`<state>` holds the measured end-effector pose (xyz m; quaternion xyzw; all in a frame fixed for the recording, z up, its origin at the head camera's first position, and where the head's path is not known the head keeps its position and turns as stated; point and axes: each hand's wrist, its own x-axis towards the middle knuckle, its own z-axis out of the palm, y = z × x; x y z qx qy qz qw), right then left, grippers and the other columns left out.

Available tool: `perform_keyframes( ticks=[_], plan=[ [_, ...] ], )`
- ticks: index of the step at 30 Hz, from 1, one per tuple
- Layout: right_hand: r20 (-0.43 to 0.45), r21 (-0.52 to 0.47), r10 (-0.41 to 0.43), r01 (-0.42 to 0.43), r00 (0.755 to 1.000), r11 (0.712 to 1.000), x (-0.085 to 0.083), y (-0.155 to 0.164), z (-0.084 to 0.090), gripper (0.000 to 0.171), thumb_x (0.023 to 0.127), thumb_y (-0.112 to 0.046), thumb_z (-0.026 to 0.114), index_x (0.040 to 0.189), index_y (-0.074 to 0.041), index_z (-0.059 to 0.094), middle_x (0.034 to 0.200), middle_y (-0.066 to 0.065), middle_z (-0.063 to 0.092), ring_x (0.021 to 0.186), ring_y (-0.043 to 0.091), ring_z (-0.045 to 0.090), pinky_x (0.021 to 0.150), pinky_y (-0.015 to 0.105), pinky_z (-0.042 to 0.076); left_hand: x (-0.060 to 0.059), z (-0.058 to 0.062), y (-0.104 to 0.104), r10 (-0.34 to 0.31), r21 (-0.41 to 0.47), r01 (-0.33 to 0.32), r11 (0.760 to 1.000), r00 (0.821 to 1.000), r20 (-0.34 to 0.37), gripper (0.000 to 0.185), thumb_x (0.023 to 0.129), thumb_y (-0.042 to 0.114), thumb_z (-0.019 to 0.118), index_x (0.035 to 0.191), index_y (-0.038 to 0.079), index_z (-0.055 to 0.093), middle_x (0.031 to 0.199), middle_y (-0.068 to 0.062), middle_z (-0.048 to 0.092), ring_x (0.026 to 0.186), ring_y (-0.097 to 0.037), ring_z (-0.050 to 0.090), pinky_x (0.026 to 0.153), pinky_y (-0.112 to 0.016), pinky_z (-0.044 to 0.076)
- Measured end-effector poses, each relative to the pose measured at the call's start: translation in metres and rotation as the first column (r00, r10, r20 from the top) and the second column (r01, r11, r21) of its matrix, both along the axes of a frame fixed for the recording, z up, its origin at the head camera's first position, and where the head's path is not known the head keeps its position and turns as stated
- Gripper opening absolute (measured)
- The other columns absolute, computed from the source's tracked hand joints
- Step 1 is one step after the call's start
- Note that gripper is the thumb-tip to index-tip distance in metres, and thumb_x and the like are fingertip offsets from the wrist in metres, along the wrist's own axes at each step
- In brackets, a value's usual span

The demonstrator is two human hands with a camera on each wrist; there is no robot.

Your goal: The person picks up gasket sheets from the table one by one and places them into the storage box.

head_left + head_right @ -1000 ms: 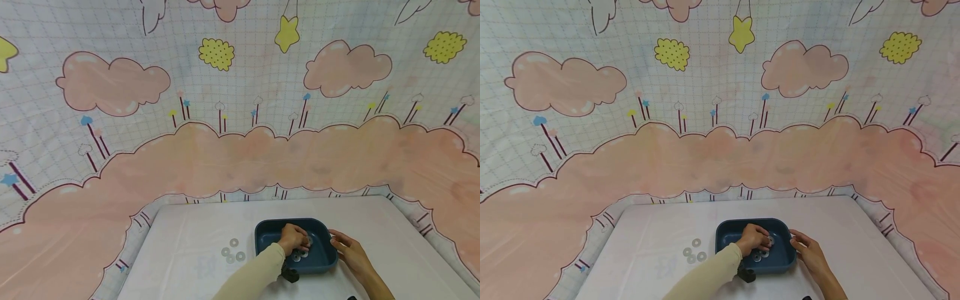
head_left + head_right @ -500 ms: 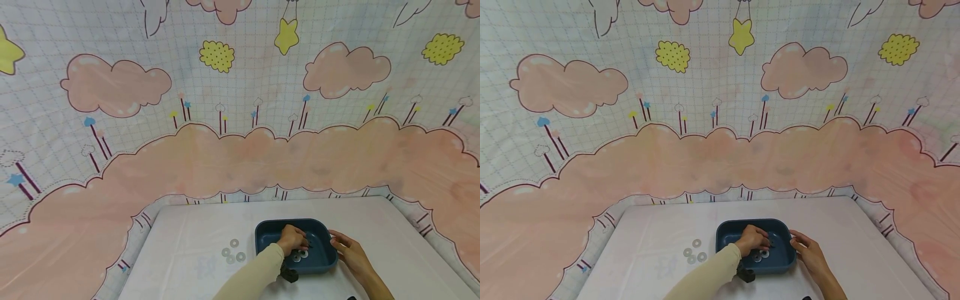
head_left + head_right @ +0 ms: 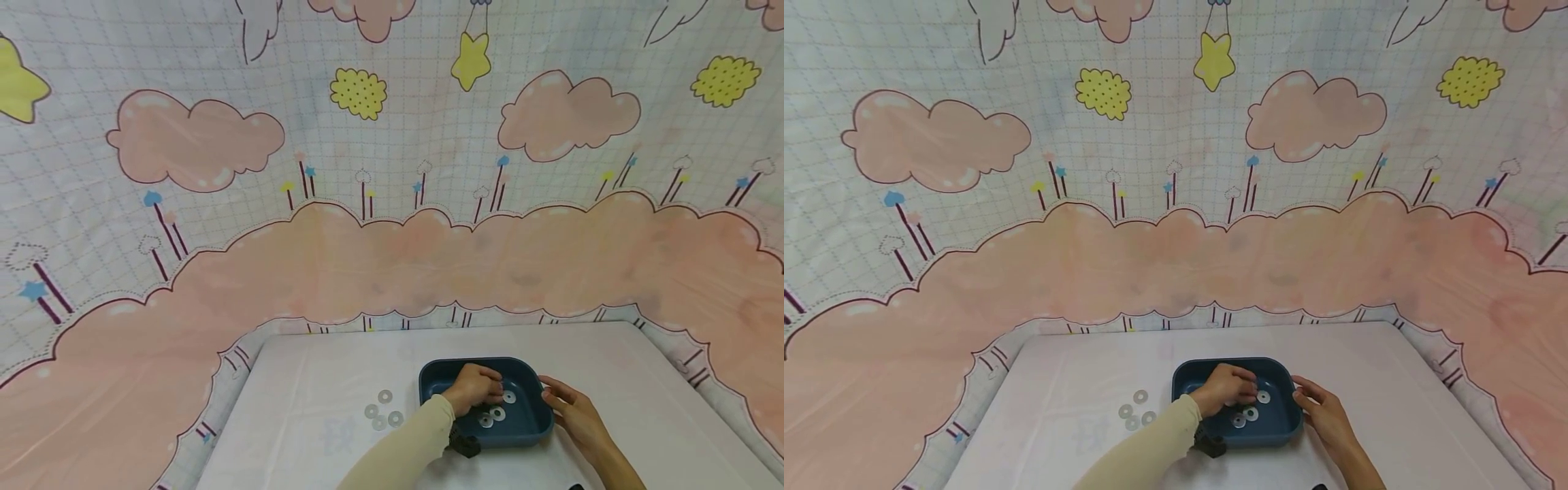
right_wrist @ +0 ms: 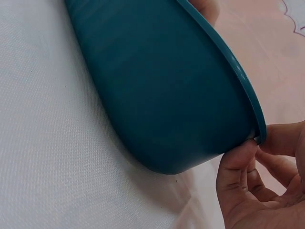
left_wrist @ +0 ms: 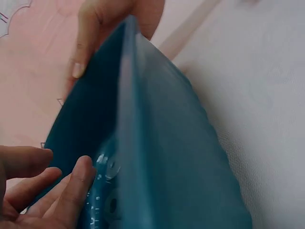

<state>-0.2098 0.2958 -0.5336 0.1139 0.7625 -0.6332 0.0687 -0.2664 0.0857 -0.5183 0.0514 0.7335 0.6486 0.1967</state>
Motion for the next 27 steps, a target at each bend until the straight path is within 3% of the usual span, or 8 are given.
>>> perform_keyframes(
  ticks=[7,14,20,27],
  plan=[
    [0.0,0.005,0.005,-0.005,1.0,1.0,0.0,0.002,0.0,0.052,0.1,-0.025,0.058,0.147,-0.008,0.043,0.111,-0.003,0.052,0.102,0.008,0.052,0.084,0.021,0.052,0.001,0.009,-0.015,-0.059,0.11,0.062,0.992,0.998,-0.03,0.027,0.088,-0.001,0.066,0.115,-0.006,0.067,0.103,-0.021,0.073,0.089,-0.025,0.074,0.084,-0.039,0.06],
    [0.0,-0.003,0.006,-0.006,1.0,1.0,0.001,0.001,0.001,0.052,0.1,-0.024,0.057,0.147,-0.007,0.044,0.11,-0.004,0.052,0.102,0.008,0.051,0.085,0.021,0.052,0.006,0.023,-0.033,-0.143,0.208,0.147,0.967,0.989,-0.037,0.032,0.092,0.006,0.065,0.122,-0.007,0.063,0.11,-0.021,0.072,0.102,-0.034,0.071,0.087,-0.036,0.059],
    [0.0,0.014,0.01,-0.01,1.0,1.0,0.0,0.0,0.001,0.053,0.1,-0.025,0.057,0.147,-0.008,0.043,0.112,-0.002,0.052,0.104,0.009,0.051,0.085,0.021,0.052,0.013,0.034,-0.051,-0.205,0.264,0.209,0.941,0.978,-0.043,0.033,0.093,0.009,0.065,0.124,-0.004,0.063,0.117,-0.022,0.07,0.101,-0.027,0.072,0.09,-0.035,0.058],
    [0.011,0.005,0.009,-0.009,1.0,1.0,-0.002,0.001,0.001,0.054,0.1,-0.025,0.057,0.148,-0.007,0.041,0.113,-0.001,0.051,0.103,0.01,0.051,0.086,0.023,0.053,0.023,0.045,-0.07,-0.201,0.307,0.206,0.929,0.978,-0.047,0.031,0.092,0.006,0.065,0.122,-0.001,0.064,0.115,-0.018,0.071,0.107,-0.03,0.07,0.089,-0.034,0.058]
  ],
)
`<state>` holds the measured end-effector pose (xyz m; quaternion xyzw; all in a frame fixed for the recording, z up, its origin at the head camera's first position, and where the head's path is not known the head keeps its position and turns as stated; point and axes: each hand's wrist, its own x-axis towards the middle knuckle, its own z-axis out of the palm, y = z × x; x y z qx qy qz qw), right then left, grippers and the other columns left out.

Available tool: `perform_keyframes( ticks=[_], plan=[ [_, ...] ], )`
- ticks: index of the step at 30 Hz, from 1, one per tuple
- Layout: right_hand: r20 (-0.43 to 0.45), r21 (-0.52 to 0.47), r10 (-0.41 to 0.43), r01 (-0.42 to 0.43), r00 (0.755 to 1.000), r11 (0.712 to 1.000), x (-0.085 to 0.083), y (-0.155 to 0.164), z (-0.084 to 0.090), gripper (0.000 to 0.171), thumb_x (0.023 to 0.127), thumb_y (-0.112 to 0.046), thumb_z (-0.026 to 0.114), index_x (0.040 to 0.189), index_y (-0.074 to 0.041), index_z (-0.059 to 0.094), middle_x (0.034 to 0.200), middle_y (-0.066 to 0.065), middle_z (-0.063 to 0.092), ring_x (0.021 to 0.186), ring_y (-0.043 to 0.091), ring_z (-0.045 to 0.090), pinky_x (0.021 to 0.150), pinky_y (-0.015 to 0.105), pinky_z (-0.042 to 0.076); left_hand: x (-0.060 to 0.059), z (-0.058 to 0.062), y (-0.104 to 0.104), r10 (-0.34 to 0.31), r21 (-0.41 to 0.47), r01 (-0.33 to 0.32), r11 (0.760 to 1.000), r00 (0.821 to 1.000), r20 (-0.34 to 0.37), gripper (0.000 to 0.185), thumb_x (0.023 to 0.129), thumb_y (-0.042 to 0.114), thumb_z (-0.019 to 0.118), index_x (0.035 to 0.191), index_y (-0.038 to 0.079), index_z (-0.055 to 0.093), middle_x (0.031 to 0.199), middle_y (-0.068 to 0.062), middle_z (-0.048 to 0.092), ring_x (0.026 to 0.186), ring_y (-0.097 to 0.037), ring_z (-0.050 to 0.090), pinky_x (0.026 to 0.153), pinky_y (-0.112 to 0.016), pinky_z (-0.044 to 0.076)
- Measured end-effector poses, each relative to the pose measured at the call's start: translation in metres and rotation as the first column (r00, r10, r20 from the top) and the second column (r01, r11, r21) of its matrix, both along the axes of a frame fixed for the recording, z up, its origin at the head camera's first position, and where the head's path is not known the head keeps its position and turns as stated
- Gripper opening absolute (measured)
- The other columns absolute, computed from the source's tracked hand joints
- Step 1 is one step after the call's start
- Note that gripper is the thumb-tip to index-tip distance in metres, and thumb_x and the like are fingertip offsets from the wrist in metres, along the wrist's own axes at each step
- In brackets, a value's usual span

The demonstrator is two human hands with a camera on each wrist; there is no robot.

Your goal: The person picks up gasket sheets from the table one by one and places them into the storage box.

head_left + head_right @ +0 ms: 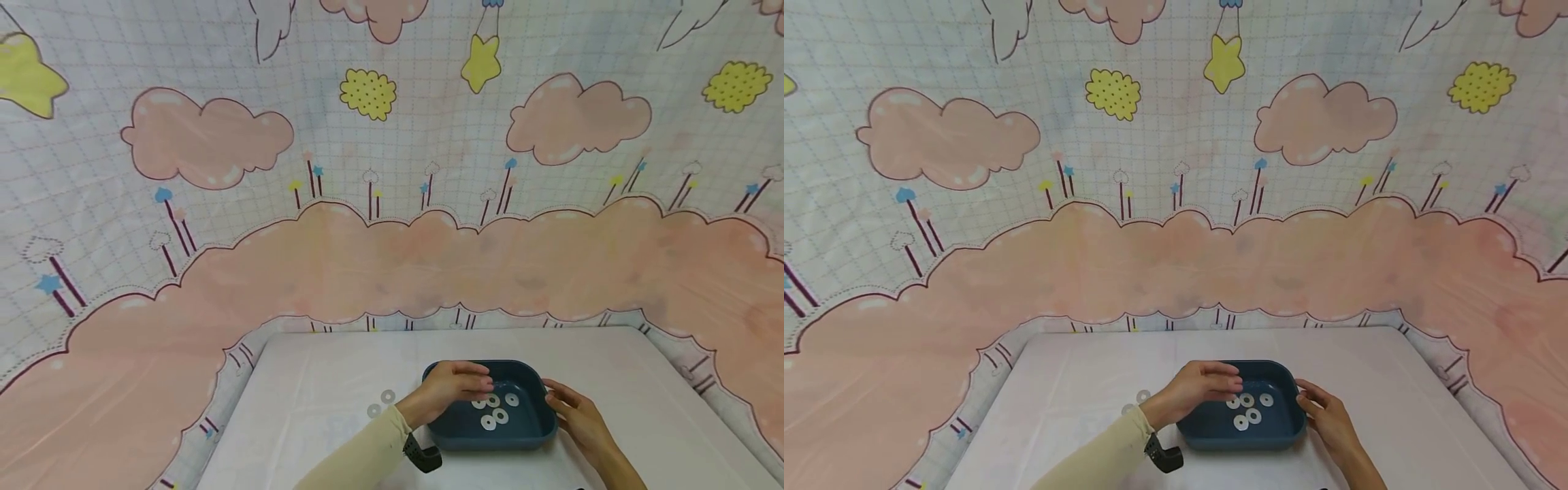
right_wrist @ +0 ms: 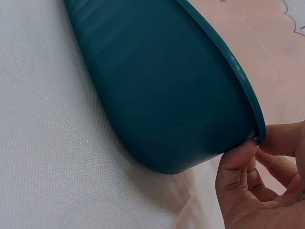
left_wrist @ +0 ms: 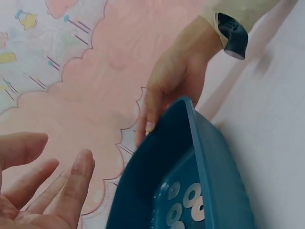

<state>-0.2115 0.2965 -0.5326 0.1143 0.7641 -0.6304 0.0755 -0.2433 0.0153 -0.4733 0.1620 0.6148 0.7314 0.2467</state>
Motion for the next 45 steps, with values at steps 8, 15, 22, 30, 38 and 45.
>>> perform_keyframes(
  ticks=[8,15,22,30,38,45],
  plan=[
    [0.001,0.01,0.007,-0.007,1.0,1.0,0.002,0.001,0.0,0.056,0.1,-0.027,0.057,0.149,-0.008,0.04,0.116,0.001,0.051,0.106,0.011,0.05,0.086,0.023,0.052,0.012,0.013,-0.02,0.004,-0.003,-0.004,1.0,0.998,-0.063,0.031,0.093,0.009,0.066,0.122,0.001,0.064,0.119,-0.016,0.07,0.111,-0.029,0.068,0.091,-0.038,0.057],
    [-0.003,-0.006,0.004,-0.004,1.0,1.0,0.003,0.0,0.0,0.055,0.1,-0.026,0.058,0.149,-0.007,0.041,0.113,-0.001,0.051,0.103,0.008,0.052,0.086,0.023,0.053,0.022,0.022,-0.043,0.031,0.0,-0.031,1.0,0.995,-0.098,0.031,0.094,0.011,0.065,0.123,0.003,0.064,0.122,-0.013,0.068,0.113,-0.028,0.067,0.092,-0.039,0.057],
    [0.009,-0.007,0.002,-0.002,1.0,1.0,0.003,0.0,0.0,0.056,0.1,-0.026,0.058,0.149,-0.007,0.04,0.113,-0.001,0.051,0.104,0.01,0.051,0.086,0.023,0.053,0.024,0.024,-0.074,0.118,-0.024,-0.123,0.992,0.982,-0.145,0.034,0.094,0.013,0.065,0.125,0.002,0.062,0.122,-0.013,0.067,0.112,-0.023,0.068,0.09,-0.035,0.058],
    [0.014,-0.003,0.005,-0.005,1.0,1.0,0.002,0.0,0.0,0.056,0.1,-0.026,0.058,0.149,-0.008,0.039,0.115,0.0,0.051,0.106,0.012,0.05,0.086,0.023,0.052,0.025,0.009,-0.114,0.266,-0.088,-0.294,0.952,0.933,-0.241,0.035,0.094,0.011,0.064,0.125,-0.005,0.06,0.122,-0.02,0.066,0.109,-0.021,0.069,0.085,-0.03,0.059],
    [0.024,0.007,-0.005,0.005,1.0,1.0,0.002,0.0,0.0,0.054,0.1,-0.024,0.056,0.149,-0.007,0.04,0.118,0.004,0.051,0.113,0.02,0.047,0.085,0.024,0.053,0.029,-0.014,-0.139,0.333,-0.15,-0.378,0.914,0.907,-0.258,0.035,0.094,0.007,0.064,0.125,-0.008,0.058,0.122,-0.022,0.066,0.1,-0.01,0.068,0.081,-0.023,0.059],
    [0.013,0.007,0.011,-0.011,1.0,1.0,0.001,0.001,-0.001,0.055,0.1,-0.026,0.057,0.149,-0.008,0.04,0.116,0.001,0.051,0.109,0.014,0.049,0.085,0.023,0.052,0.027,-0.034,-0.151,0.4,-0.246,-0.494,0.834,0.849,-0.346,0.036,0.09,0.006,0.068,0.125,-0.002,0.061,0.118,-0.023,0.065,0.1,-0.017,0.065,0.075,-0.019,0.056]
  ],
)
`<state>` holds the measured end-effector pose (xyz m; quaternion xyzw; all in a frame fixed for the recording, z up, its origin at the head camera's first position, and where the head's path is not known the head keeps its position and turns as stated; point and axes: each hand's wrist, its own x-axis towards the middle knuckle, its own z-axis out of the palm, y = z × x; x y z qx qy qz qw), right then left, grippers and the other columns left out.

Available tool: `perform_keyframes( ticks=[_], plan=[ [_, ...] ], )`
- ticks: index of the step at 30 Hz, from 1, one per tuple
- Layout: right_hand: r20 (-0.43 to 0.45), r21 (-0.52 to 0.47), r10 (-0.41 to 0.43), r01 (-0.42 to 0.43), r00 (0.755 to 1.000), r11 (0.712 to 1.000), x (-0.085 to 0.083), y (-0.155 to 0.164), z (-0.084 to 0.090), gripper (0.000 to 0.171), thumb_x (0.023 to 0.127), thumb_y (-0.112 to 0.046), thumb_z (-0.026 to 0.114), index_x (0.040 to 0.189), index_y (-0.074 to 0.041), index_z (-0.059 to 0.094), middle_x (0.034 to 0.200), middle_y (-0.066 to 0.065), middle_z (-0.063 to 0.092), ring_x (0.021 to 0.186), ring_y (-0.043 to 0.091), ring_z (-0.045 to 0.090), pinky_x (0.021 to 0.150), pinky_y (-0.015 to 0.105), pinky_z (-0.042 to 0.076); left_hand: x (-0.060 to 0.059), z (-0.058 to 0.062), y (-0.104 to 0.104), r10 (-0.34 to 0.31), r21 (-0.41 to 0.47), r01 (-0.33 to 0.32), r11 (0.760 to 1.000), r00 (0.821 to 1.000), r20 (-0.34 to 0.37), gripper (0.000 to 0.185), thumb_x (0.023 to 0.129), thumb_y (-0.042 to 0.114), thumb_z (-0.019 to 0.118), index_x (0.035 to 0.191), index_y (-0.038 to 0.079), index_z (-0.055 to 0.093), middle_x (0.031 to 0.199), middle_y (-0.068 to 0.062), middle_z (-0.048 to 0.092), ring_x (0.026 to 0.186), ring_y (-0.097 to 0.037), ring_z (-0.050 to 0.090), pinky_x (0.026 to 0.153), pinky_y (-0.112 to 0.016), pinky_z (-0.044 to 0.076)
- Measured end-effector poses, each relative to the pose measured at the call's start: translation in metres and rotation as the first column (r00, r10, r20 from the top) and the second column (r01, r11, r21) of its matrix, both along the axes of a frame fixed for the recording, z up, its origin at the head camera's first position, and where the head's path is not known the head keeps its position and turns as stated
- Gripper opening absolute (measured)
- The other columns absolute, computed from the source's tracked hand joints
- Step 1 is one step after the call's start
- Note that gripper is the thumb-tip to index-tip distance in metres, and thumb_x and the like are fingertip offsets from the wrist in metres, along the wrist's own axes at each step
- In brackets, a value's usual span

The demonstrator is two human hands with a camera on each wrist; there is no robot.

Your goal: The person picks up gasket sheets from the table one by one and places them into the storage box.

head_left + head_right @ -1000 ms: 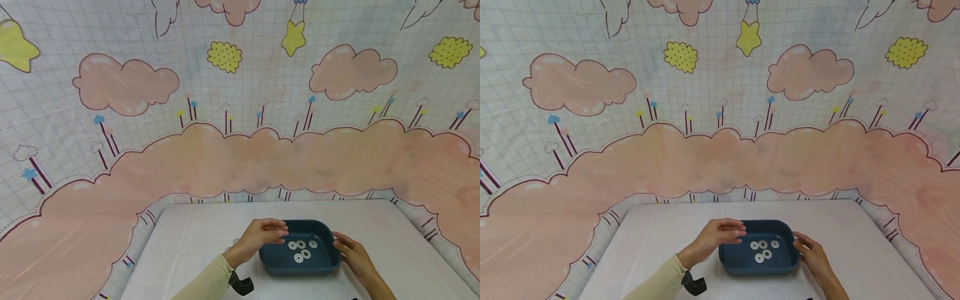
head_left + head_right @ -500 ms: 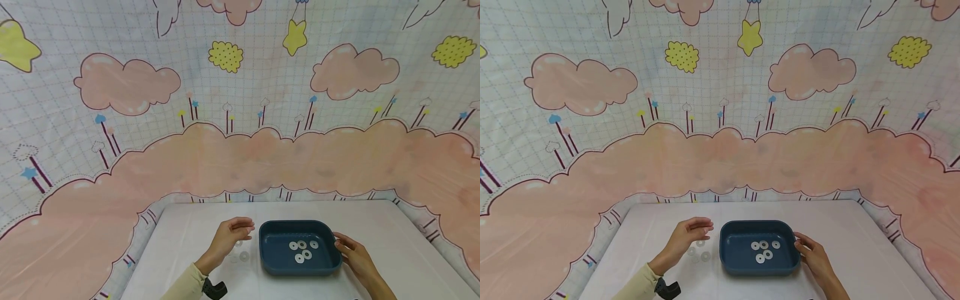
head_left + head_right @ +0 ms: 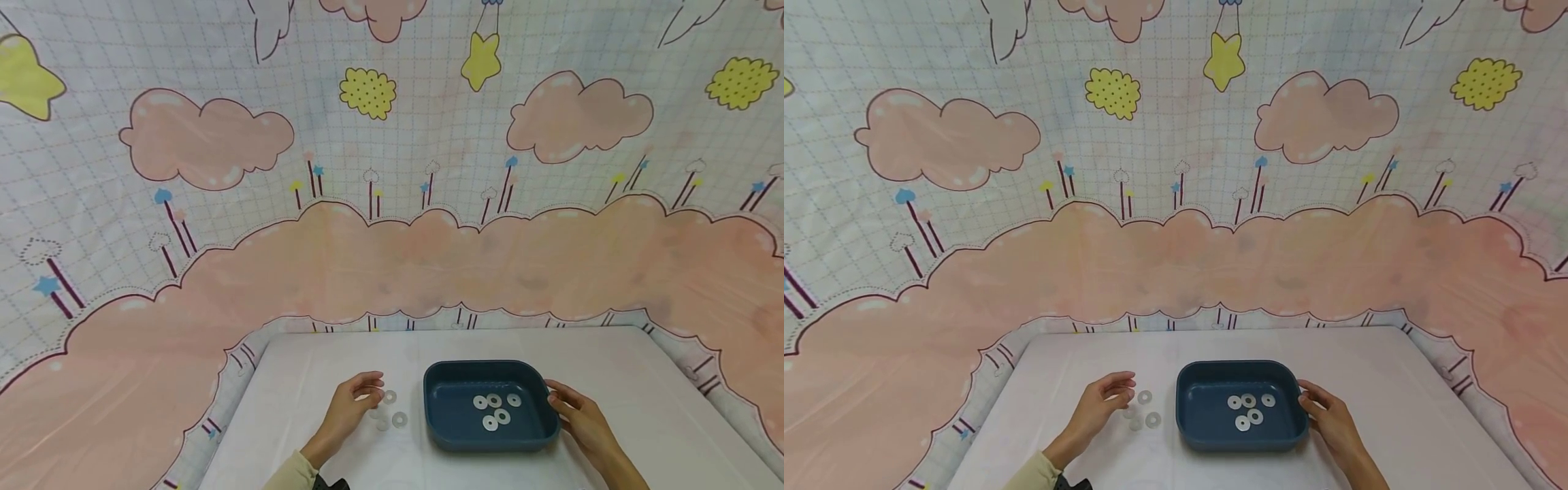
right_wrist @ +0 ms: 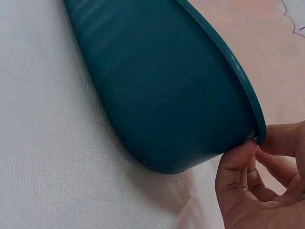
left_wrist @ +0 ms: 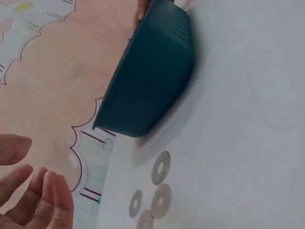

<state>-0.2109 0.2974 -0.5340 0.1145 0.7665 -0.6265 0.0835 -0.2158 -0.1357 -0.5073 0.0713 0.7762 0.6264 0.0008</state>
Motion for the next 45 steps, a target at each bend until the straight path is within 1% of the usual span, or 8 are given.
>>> perform_keyframes(
  ticks=[3,6,12,20,24,28,34,45],
  plan=[
    [-0.004,-0.008,0.001,-0.001,1.0,1.0,0.001,0.0,0.001,0.056,0.1,-0.026,0.058,0.149,-0.008,0.04,0.113,-0.001,0.051,0.105,0.009,0.05,0.085,0.022,0.052,-0.001,-0.007,-0.004,0.045,-0.062,-0.045,0.997,0.999,-0.005,0.037,0.089,0.009,0.07,0.124,0.0,0.063,0.115,-0.021,0.067,0.098,-0.015,0.064,0.077,-0.017,0.052],
    [-0.005,-0.008,0.0,0.0,1.0,1.0,0.001,0.0,0.002,0.056,0.1,-0.026,0.058,0.149,-0.008,0.04,0.113,-0.002,0.051,0.104,0.009,0.05,0.084,0.022,0.052,-0.002,-0.015,-0.009,0.067,-0.129,-0.07,0.989,0.997,-0.032,0.038,0.088,0.014,0.072,0.123,0.001,0.064,0.112,-0.018,0.069,0.095,-0.013,0.063,0.079,-0.018,0.048],
    [0.002,-0.009,-0.002,0.002,1.0,1.0,0.0,0.0,0.002,0.055,0.1,-0.027,0.058,0.149,-0.008,0.041,0.113,-0.001,0.051,0.105,0.01,0.05,0.084,0.023,0.052,-0.004,-0.027,-0.018,0.088,-0.274,-0.108,0.956,0.993,-0.082,0.037,0.087,0.019,0.074,0.121,0.004,0.067,0.114,-0.013,0.068,0.102,-0.021,0.059,0.087,-0.032,0.047],
    [0.0,-0.005,0.001,-0.001,1.0,1.0,0.001,0.0,0.003,0.056,0.1,-0.026,0.058,0.149,-0.008,0.04,0.115,0.0,0.052,0.105,0.01,0.05,0.084,0.023,0.052,-0.006,-0.034,-0.023,0.061,-0.35,-0.094,0.932,0.993,-0.105,0.035,0.085,0.019,0.076,0.116,0.004,0.07,0.112,-0.011,0.066,0.108,-0.034,0.059,0.093,-0.052,0.047],
    [0.002,-0.002,0.0,0.0,1.0,1.0,0.001,0.0,0.002,0.055,0.1,-0.026,0.058,0.149,-0.008,0.04,0.115,0.0,0.052,0.104,0.01,0.05,0.084,0.023,0.052,-0.006,-0.037,-0.023,0.082,-0.402,-0.112,0.909,0.992,-0.092,0.033,0.082,0.019,0.078,0.112,0.007,0.073,0.108,-0.01,0.067,0.109,-0.034,0.056,0.097,-0.062,0.035],
    [0.003,-0.002,-0.002,0.002,1.0,1.0,0.0,0.0,0.0,0.055,0.1,-0.026,0.058,0.149,-0.008,0.04,0.115,0.0,0.052,0.105,0.011,0.05,0.084,0.023,0.052,-0.008,-0.042,-0.023,0.125,-0.434,-0.143,0.89,0.99,-0.071,0.033,0.078,0.021,0.08,0.109,0.011,0.074,0.107,-0.008,0.068,0.108,-0.032,0.051,0.093,-0.06,0.027],
    [0.003,-0.012,-0.003,0.003,1.0,1.0,-0.001,0.0,-0.002,0.055,0.1,-0.026,0.058,0.149,-0.009,0.041,0.116,0.0,0.05,0.105,0.01,0.051,0.085,0.023,0.052,-0.011,-0.05,-0.022,0.165,-0.444,-0.164,0.881,0.986,-0.038,0.031,0.075,0.022,0.083,0.105,0.016,0.076,0.109,-0.008,0.069,0.109,-0.031,0.051,0.094,-0.057,0.025],
    [0.007,-0.014,-0.007,0.007,1.0,1.0,0.001,-0.001,0.002,0.055,0.1,-0.027,0.057,0.149,-0.008,0.04,0.115,0.0,0.05,0.105,0.011,0.05,0.085,0.022,0.052,-0.013,-0.06,-0.02,0.167,-0.496,-0.173,0.851,0.984,-0.057,0.031,0.069,0.022,0.086,0.098,0.017,0.077,0.102,-0.004,0.069,0.107,-0.031,0.053,0.096,-0.054,0.024]
  ],
)
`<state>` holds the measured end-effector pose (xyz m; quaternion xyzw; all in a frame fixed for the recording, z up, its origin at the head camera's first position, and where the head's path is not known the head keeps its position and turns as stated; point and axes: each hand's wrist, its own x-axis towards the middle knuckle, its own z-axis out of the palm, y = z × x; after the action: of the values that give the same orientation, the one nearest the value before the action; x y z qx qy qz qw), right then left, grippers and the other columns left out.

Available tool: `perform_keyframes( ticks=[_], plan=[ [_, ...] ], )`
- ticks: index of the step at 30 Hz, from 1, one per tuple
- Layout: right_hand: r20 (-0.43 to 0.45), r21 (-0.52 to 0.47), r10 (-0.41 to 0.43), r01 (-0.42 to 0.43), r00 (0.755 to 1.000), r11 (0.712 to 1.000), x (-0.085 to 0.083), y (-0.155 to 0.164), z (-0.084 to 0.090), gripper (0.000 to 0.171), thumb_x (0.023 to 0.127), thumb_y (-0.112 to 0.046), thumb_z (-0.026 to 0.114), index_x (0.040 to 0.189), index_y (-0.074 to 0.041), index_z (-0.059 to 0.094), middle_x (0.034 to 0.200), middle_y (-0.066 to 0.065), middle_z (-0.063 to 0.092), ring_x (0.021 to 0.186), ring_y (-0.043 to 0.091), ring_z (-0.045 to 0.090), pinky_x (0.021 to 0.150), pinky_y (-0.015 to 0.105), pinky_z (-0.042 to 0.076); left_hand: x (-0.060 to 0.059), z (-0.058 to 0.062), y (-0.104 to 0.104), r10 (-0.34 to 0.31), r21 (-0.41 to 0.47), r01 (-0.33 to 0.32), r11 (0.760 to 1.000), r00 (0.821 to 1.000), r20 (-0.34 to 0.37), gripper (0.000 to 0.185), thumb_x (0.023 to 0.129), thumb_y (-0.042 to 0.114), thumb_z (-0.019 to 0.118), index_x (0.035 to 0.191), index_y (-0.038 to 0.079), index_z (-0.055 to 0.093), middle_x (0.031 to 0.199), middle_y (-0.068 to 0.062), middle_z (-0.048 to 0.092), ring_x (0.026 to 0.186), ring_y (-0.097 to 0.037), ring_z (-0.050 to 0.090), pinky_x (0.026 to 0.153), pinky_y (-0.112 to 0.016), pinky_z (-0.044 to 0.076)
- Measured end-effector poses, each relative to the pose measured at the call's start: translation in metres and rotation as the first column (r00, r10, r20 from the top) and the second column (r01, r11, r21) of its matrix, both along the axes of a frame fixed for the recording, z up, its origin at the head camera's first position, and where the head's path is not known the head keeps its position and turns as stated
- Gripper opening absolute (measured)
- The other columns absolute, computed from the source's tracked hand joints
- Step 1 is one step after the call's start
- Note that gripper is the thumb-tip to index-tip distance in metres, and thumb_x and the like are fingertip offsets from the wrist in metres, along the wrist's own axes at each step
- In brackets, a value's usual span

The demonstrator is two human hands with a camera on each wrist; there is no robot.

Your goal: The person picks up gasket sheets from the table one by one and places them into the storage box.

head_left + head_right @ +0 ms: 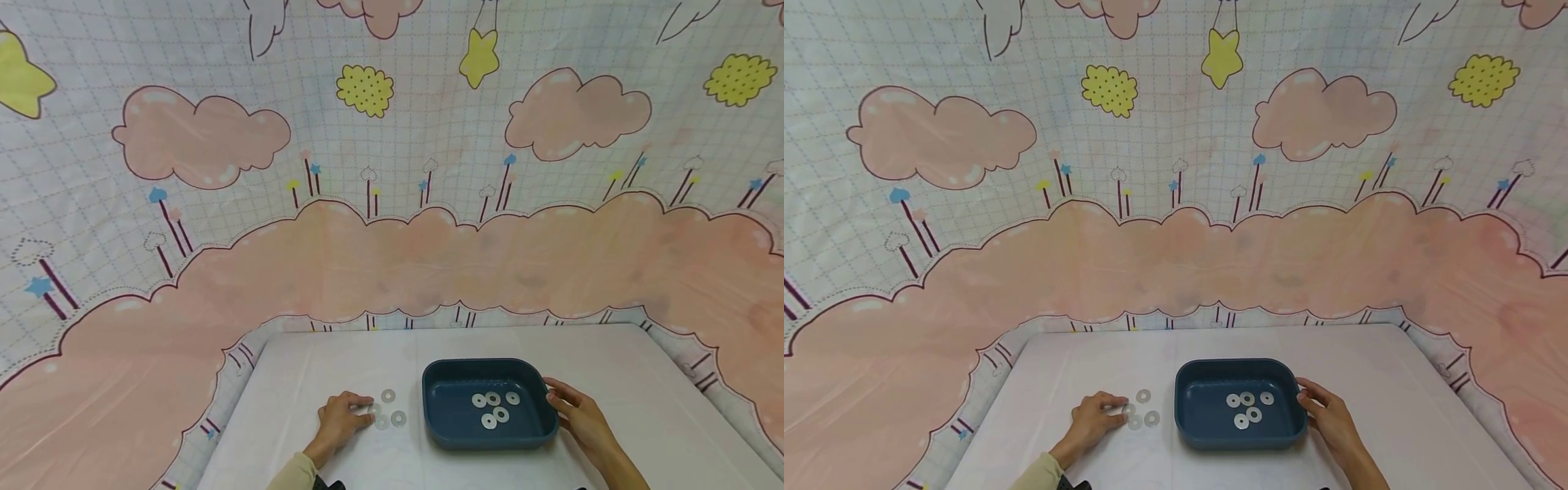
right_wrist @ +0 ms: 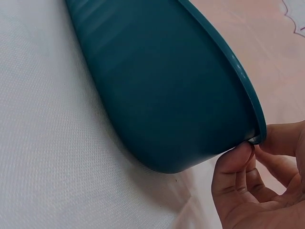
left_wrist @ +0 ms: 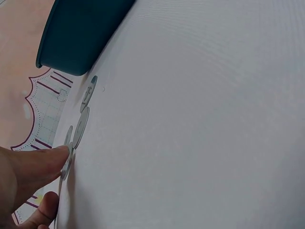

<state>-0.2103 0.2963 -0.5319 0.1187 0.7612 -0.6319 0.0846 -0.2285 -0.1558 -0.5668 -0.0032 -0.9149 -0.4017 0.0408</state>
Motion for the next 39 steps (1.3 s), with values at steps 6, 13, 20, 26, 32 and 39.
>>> perform_keyframes(
  ticks=[6,13,20,26,32,39],
  plan=[
    [0.004,0.002,-0.003,0.003,1.0,1.0,0.0001,-0.0004,0.0006,0.055,0.1,-0.027,0.058,0.149,-0.009,0.041,0.116,0.0,0.051,0.106,0.011,0.05,0.085,0.022,0.052,0.0006,-0.0009,0.0015,0.003,-0.032,-0.003,0.999,1.0,-0.014,0.032,0.068,0.02,0.086,0.099,0.019,0.078,0.101,-0.001,0.069,0.104,-0.029,0.053,0.094,-0.052,0.026],
    [0.005,-0.003,-0.006,0.006,1.0,1.0,-0.0005,0.0008,0.0014,0.055,0.099,-0.027,0.059,0.149,-0.009,0.041,0.116,-0.001,0.051,0.106,0.011,0.05,0.085,0.022,0.051,-0.0006,-0.0002,0.0053,0.013,-0.012,-0.013,1.0,1.0,0.0,0.03,0.068,0.016,0.086,0.097,0.018,0.078,0.099,-0.001,0.067,0.104,-0.028,0.051,0.094,-0.052,0.024],
    [0.008,0.005,-0.016,0.016,1.0,1.0,-0.0012,0.0001,0.0002,0.054,0.099,-0.026,0.059,0.148,-0.009,0.042,0.12,0.003,0.051,0.113,0.018,0.047,0.085,0.023,0.052,-0.0015,0.0007,0.0076,0.039,0.019,-0.04,0.999,0.998,0.049,0.028,0.067,0.013,0.086,0.093,0.019,0.077,0.103,-0.004,0.066,0.107,-0.029,0.047,0.097,-0.053,0.021],
    [0.006,0.005,-0.011,0.011,1.0,1.0,-0.0004,-0.0004,0.0001,0.056,0.099,-0.026,0.059,0.149,-0.009,0.041,0.116,0.0,0.051,0.109,0.015,0.048,0.084,0.023,0.051,-0.0003,0.0034,0.0089,0.047,0.033,-0.048,0.998,0.998,0.044,0.029,0.066,0.011,0.086,0.092,0.019,0.075,0.102,-0.003,0.068,0.106,-0.028,0.047,0.094,-0.051,0.021],
    [-0.002,0.007,-0.004,0.004,1.0,1.0,0.0012,-0.0007,0.0015,0.056,0.098,-0.028,0.06,0.149,-0.01,0.042,0.113,-0.002,0.052,0.106,0.011,0.049,0.084,0.023,0.05,0.0006,0.0018,0.0075,0.03,0.046,-0.03,0.998,1.0,-0.004,0.029,0.065,0.008,0.085,0.09,0.018,0.072,0.087,0.003,0.067,0.098,-0.024,0.049,0.093,-0.052,0.021],
    [-0.009,-0.005,-0.006,0.005,1.0,1.0,0.0012,-0.0008,-0.0002,0.055,0.099,-0.026,0.059,0.149,-0.009,0.041,0.113,-0.003,0.052,0.105,0.01,0.05,0.084,0.023,0.052,-0.0001,0.0006,0.0061,0.034,0.079,-0.034,0.996,0.999,0.0,0.025,0.068,0.006,0.083,0.087,0.017,0.072,0.076,0.006,0.066,0.09,-0.017,0.053,0.091,-0.051,0.021]
  ],
)
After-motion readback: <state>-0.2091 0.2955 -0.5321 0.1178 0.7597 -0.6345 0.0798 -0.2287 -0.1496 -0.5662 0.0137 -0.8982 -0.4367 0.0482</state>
